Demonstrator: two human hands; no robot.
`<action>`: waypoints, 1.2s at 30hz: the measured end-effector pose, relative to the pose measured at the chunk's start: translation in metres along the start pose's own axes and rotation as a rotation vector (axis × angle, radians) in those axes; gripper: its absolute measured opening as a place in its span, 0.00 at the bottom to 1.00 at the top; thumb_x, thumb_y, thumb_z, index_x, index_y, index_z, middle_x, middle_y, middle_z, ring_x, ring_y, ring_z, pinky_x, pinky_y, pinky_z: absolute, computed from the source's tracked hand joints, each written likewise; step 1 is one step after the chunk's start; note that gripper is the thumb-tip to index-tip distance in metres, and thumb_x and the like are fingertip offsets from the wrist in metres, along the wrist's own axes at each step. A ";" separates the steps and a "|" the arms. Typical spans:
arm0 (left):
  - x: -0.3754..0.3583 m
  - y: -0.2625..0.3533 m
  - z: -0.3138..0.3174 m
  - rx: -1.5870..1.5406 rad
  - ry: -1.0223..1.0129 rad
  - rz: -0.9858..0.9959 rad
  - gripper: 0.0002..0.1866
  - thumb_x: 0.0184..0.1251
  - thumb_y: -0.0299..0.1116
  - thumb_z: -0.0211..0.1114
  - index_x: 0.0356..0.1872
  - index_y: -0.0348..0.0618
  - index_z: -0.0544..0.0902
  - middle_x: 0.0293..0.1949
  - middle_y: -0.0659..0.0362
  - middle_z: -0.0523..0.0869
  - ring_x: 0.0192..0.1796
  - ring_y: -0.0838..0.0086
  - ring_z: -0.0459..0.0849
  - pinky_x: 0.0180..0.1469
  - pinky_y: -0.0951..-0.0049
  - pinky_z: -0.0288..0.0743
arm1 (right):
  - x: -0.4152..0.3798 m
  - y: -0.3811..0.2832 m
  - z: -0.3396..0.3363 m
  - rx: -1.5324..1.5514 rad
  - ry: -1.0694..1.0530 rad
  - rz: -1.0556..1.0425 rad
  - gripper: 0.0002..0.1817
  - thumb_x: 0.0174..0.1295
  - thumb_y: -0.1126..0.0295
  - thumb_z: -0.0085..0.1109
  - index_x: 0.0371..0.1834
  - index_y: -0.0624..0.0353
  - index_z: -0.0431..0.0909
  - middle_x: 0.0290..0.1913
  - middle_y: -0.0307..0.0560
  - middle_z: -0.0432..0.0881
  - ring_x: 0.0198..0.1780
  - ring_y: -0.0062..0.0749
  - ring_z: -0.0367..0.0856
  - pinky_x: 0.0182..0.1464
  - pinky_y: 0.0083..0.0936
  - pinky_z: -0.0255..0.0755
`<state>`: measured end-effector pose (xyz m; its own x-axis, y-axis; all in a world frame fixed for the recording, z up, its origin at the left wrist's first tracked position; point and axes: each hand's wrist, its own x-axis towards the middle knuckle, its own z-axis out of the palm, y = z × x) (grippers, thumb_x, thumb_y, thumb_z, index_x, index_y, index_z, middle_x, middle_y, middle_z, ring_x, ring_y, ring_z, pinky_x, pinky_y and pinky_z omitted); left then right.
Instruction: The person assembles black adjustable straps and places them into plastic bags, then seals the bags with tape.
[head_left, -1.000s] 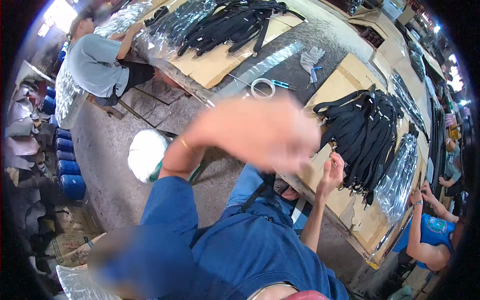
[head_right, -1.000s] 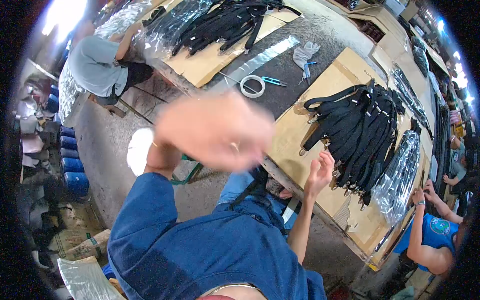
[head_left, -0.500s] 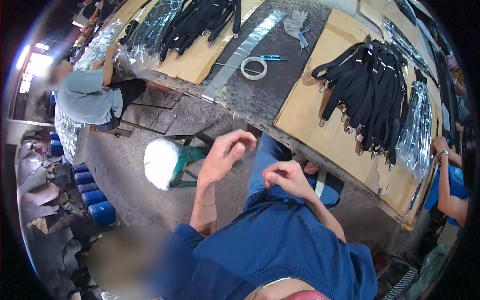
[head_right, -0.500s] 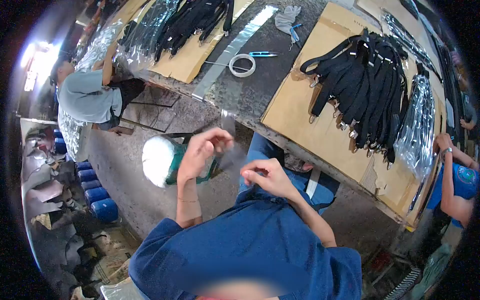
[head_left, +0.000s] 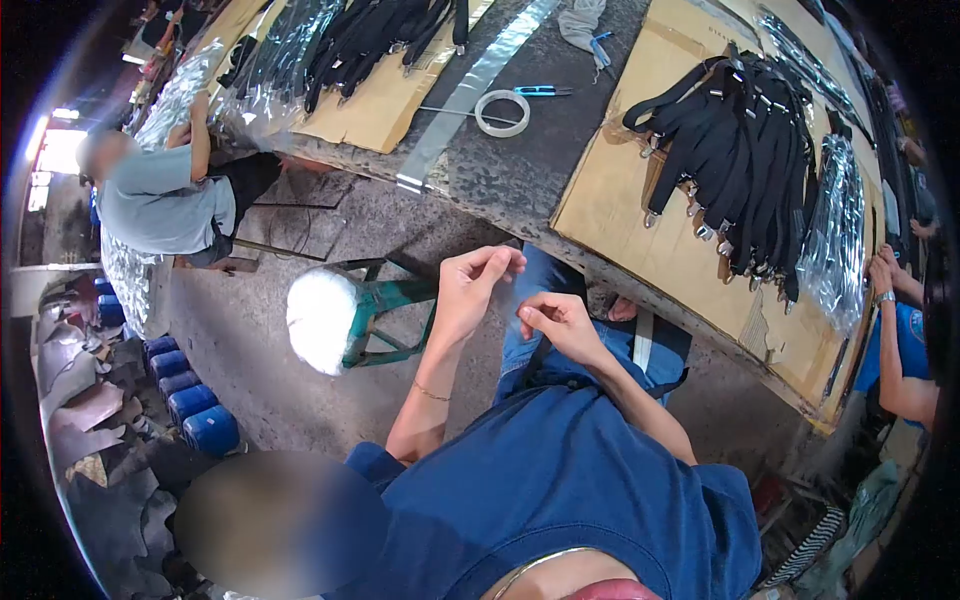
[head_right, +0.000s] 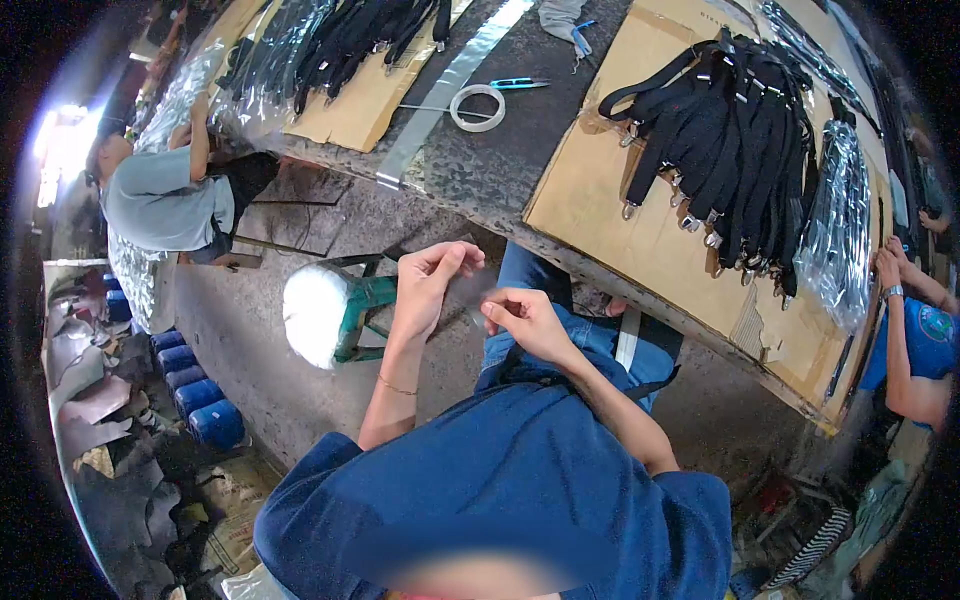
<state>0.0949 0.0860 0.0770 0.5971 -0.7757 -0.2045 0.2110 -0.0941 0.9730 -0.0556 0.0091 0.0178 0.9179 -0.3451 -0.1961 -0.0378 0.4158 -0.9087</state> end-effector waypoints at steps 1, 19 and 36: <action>0.002 0.000 0.001 0.012 0.026 -0.004 0.11 0.67 0.31 0.61 0.35 0.31 0.85 0.32 0.57 0.86 0.35 0.78 0.81 0.40 0.79 0.74 | 0.002 0.001 -0.001 -0.006 0.007 -0.005 0.08 0.66 0.72 0.55 0.36 0.67 0.78 0.28 0.40 0.79 0.31 0.21 0.77 0.36 0.19 0.72; 0.032 -0.012 0.033 -0.005 -0.039 0.027 0.06 0.60 0.25 0.66 0.34 0.32 0.85 0.31 0.56 0.86 0.32 0.79 0.81 0.38 0.81 0.75 | 0.006 -0.010 -0.036 -0.009 0.174 -0.083 0.05 0.63 0.76 0.57 0.38 0.67 0.78 0.34 0.40 0.80 0.36 0.20 0.77 0.41 0.19 0.73; 0.040 -0.024 0.042 0.009 0.061 0.064 0.05 0.60 0.25 0.67 0.34 0.32 0.84 0.30 0.58 0.85 0.30 0.80 0.80 0.37 0.81 0.74 | 0.008 -0.001 -0.043 0.001 0.220 -0.076 0.05 0.64 0.74 0.56 0.37 0.67 0.78 0.31 0.38 0.79 0.35 0.19 0.77 0.39 0.17 0.72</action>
<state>0.0809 0.0308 0.0499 0.6553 -0.7408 -0.1480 0.1645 -0.0514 0.9850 -0.0655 -0.0300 0.0019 0.8101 -0.5501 -0.2029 0.0287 0.3828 -0.9234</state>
